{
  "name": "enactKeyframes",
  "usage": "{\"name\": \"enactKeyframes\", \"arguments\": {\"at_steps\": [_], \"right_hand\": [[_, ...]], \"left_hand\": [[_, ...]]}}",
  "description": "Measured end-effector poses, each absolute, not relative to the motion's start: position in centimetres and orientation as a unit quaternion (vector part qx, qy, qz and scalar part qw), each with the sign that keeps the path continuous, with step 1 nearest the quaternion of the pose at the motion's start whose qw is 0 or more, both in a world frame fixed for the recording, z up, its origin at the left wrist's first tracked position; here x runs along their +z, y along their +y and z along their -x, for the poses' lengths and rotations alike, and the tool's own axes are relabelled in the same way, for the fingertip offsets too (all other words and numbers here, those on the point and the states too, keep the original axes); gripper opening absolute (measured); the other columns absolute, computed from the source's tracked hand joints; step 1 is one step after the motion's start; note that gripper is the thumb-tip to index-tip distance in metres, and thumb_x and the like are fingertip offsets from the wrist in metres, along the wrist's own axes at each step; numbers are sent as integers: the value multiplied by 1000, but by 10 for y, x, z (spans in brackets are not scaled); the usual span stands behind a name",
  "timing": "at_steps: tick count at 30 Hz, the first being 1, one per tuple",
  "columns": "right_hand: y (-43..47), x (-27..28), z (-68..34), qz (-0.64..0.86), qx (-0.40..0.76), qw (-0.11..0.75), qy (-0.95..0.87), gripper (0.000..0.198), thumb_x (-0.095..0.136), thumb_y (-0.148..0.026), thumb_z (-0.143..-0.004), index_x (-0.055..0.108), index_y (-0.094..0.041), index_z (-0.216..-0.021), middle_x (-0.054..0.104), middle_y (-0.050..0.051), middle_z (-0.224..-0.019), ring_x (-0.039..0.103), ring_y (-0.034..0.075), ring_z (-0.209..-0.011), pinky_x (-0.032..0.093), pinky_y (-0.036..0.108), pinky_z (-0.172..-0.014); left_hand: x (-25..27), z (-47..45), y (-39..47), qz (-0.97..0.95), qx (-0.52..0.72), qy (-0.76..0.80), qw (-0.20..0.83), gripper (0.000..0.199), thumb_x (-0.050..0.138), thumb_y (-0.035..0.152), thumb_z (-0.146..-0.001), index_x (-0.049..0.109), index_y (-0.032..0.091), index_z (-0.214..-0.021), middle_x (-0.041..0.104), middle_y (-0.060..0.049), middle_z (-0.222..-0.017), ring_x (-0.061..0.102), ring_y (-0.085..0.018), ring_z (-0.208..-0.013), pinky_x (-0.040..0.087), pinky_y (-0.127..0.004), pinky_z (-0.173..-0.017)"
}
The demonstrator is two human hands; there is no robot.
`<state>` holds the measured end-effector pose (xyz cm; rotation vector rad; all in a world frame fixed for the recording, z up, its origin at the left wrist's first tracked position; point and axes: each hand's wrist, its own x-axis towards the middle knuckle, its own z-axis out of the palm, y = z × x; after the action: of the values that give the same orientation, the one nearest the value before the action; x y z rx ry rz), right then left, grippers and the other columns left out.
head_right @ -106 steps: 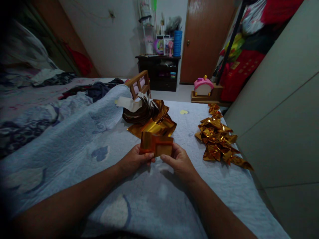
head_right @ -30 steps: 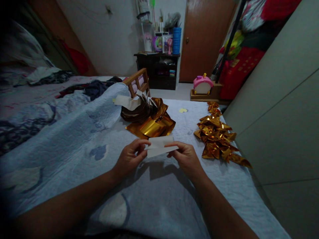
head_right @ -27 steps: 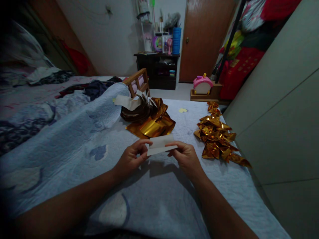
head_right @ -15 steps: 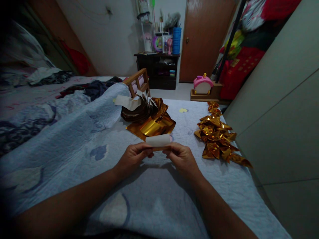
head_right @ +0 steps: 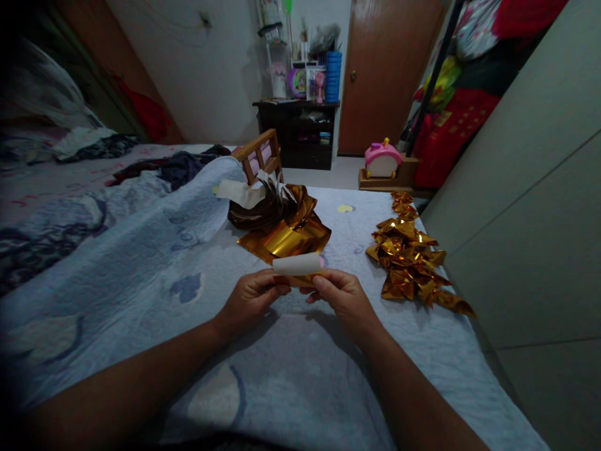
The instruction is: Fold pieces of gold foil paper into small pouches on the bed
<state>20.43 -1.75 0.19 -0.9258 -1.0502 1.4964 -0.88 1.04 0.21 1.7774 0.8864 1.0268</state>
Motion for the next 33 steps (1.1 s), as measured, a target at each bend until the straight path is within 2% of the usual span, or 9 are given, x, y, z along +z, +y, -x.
{"name": "enactKeyframes", "arguments": {"at_steps": [3, 6, 11, 17, 20, 26, 31, 33], "right_hand": [[-17, 5, -205, 417, 595, 515, -455, 25, 81, -45, -77, 80, -21, -87, 77, 5, -86, 66, 15, -68, 56, 30, -67], [-16, 8, -205, 453, 561, 501, -479, 27, 81, -46, -76, 78, -19, -79, 75, 4, -78, 65, 15, -65, 54, 28, -64], [-17, 8, -203, 479, 538, 495, -486, 31, 82, -48, -73, 71, -19, -73, 72, 3, -72, 65, 16, -64, 53, 29, -62], [-18, 3, -198, 478, 514, 508, -499, 27, 81, -42, -75, 66, -20, -76, 67, 0, -69, 61, 16, -64, 50, 29, -62], [-18, 2, -195, 454, 523, 537, -482, 28, 82, -37, -74, 60, -23, -83, 66, -2, -75, 63, 15, -68, 51, 28, -64], [-19, 3, -190, 417, 554, 560, -453, 38, 81, -29, -74, 49, -26, -94, 69, -3, -85, 66, 14, -72, 52, 25, -64], [-18, 3, -192, 423, 547, 571, -442, 39, 81, -32, -74, 50, -26, -96, 70, -2, -86, 67, 15, -73, 53, 26, -65], [-18, 3, -192, 431, 540, 574, -440, 39, 83, -35, -73, 52, -26, -95, 68, -2, -85, 66, 15, -73, 54, 28, -66]], "left_hand": [[3, 10, 9, -715, 396, 361, 449, 18, 73, 27, -85, 79, 19, -100, 75, -7, -92, 69, -19, -84, 53, -30, -79], [4, 10, 8, -686, 388, 366, 495, 31, 83, 30, -74, 78, 17, -102, 75, -9, -99, 70, -22, -91, 55, -32, -82], [5, 7, 6, -640, 383, 392, 539, 27, 78, 35, -79, 79, 16, -97, 77, -9, -96, 71, -22, -87, 57, -33, -80], [2, 1, 6, -601, 407, 415, 549, 17, 76, 30, -80, 78, 14, -84, 75, -6, -78, 67, -17, -71, 53, -28, -68], [1, 0, 6, -583, 412, 407, 569, 16, 78, 29, -78, 77, 14, -81, 72, -4, -74, 65, -15, -67, 52, -26, -64], [-1, 1, 5, -567, 407, 401, 593, 20, 79, 32, -79, 74, 13, -85, 72, -4, -78, 65, -14, -70, 51, -25, -65], [-2, 3, 4, -578, 391, 368, 614, 39, 89, 25, -66, 70, 16, -99, 75, -6, -95, 69, -19, -87, 54, -30, -79], [-1, 3, 4, -583, 389, 367, 611, 38, 89, 23, -65, 70, 16, -97, 75, -5, -95, 69, -19, -87, 54, -30, -80]]}}
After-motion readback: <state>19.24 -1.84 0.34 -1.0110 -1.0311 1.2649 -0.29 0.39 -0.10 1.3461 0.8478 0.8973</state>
